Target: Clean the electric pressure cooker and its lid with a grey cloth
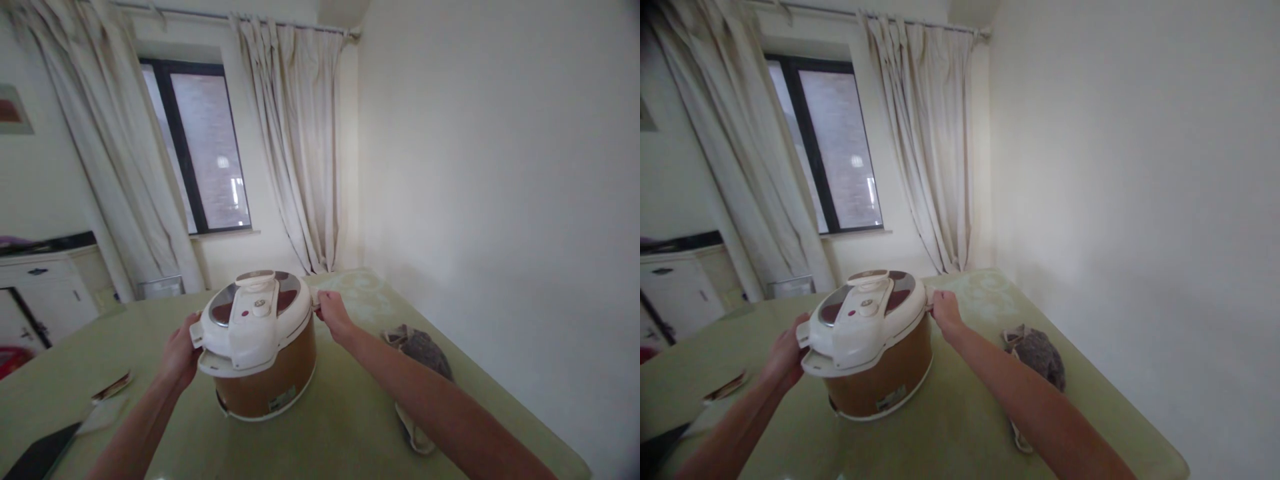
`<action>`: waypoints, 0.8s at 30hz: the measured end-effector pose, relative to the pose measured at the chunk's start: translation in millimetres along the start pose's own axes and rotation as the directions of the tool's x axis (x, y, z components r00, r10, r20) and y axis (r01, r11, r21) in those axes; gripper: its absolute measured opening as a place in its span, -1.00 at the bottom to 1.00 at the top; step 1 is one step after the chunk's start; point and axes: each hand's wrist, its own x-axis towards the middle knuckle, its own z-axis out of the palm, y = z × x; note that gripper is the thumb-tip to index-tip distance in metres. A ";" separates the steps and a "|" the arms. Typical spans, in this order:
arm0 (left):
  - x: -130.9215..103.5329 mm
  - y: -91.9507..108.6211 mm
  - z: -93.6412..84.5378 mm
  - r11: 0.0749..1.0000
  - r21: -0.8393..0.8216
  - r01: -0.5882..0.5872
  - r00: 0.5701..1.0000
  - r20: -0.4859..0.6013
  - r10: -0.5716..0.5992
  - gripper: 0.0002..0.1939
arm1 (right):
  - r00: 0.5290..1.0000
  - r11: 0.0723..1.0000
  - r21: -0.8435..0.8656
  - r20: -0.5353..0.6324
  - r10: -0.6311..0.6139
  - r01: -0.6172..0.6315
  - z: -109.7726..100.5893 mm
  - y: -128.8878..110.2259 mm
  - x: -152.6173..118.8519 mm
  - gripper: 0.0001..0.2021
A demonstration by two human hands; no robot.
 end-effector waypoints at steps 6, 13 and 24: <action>1.2 -3.8 -5.3 0.996 -0.043 0.080 0.996 -0.028 -0.081 -0.69 | 0.997 1.000 0.002 0.082 -0.011 0.011 9.4 18.5 7.0 -0.68; 4.7 -16.2 -15.5 0.987 -0.044 0.152 0.981 -0.113 -0.156 -0.70 | 0.964 0.979 -0.195 0.265 -0.004 0.058 -42.6 6.4 5.5 -0.54; -58.0 5.0 -25.9 0.731 0.472 -0.493 0.784 -0.123 0.608 -0.66 | 0.936 0.229 -0.967 -0.176 -0.305 -0.107 -271.0 103.8 -22.6 -0.30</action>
